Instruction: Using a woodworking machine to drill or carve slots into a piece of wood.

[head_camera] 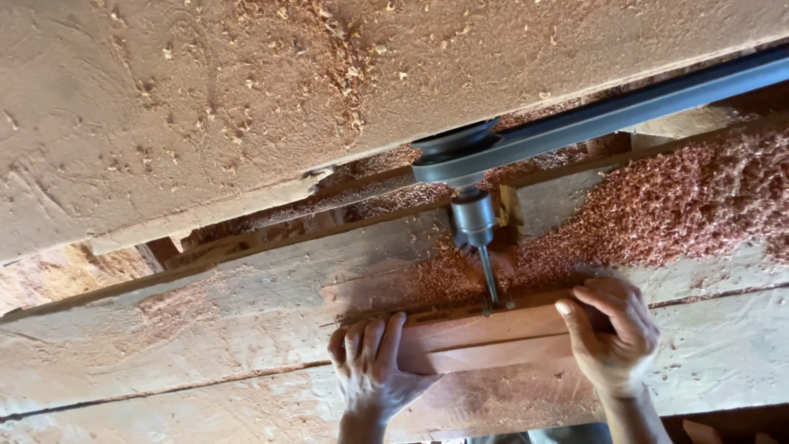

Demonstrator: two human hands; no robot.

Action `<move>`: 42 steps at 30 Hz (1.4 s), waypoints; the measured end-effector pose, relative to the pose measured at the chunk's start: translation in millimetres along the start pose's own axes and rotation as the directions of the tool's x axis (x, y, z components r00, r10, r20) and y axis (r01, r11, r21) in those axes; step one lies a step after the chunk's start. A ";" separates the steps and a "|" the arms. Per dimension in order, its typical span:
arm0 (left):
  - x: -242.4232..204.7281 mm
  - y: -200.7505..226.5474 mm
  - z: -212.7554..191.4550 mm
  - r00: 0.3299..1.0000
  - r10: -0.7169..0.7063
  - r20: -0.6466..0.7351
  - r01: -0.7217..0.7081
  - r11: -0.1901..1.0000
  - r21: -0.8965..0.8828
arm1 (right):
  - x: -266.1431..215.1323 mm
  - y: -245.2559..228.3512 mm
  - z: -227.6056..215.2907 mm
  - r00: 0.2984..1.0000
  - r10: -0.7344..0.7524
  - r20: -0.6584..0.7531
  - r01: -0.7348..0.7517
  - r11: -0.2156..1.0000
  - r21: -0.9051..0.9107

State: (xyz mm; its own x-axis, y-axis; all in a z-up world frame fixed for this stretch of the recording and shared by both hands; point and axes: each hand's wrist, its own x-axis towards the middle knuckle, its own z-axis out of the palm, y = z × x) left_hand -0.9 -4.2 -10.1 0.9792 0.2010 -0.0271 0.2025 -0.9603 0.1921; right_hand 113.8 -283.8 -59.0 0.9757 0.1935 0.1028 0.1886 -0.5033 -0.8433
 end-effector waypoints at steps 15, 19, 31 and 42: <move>-4.6 -1.5 3.6 0.999 -0.030 -0.032 0.031 0.999 0.016 | 9.2 7.4 8.9 0.998 -0.046 -0.034 0.047 0.998 0.031; 11.1 2.3 -5.4 0.998 -0.054 -0.039 0.055 0.998 0.030 | 21.7 7.4 10.9 1.000 -0.021 -0.005 0.021 0.998 0.056; 10.4 1.0 -13.8 1.000 0.018 0.005 -0.018 1.000 0.009 | -0.3 2.5 1.9 0.994 -0.096 0.050 0.100 0.992 -0.075; 4.3 -1.4 -6.1 0.997 0.054 0.053 -0.053 0.999 -0.012 | -6.1 3.4 -1.3 1.000 -0.006 -0.003 0.006 0.999 -0.034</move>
State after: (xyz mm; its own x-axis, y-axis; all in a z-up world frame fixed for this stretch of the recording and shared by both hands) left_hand 2.9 -0.9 -4.5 0.9880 0.1384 -0.0687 0.1498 -0.9673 0.2048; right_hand 108.6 -287.8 -61.8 0.9749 0.1939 0.1093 0.1979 -0.5308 -0.8240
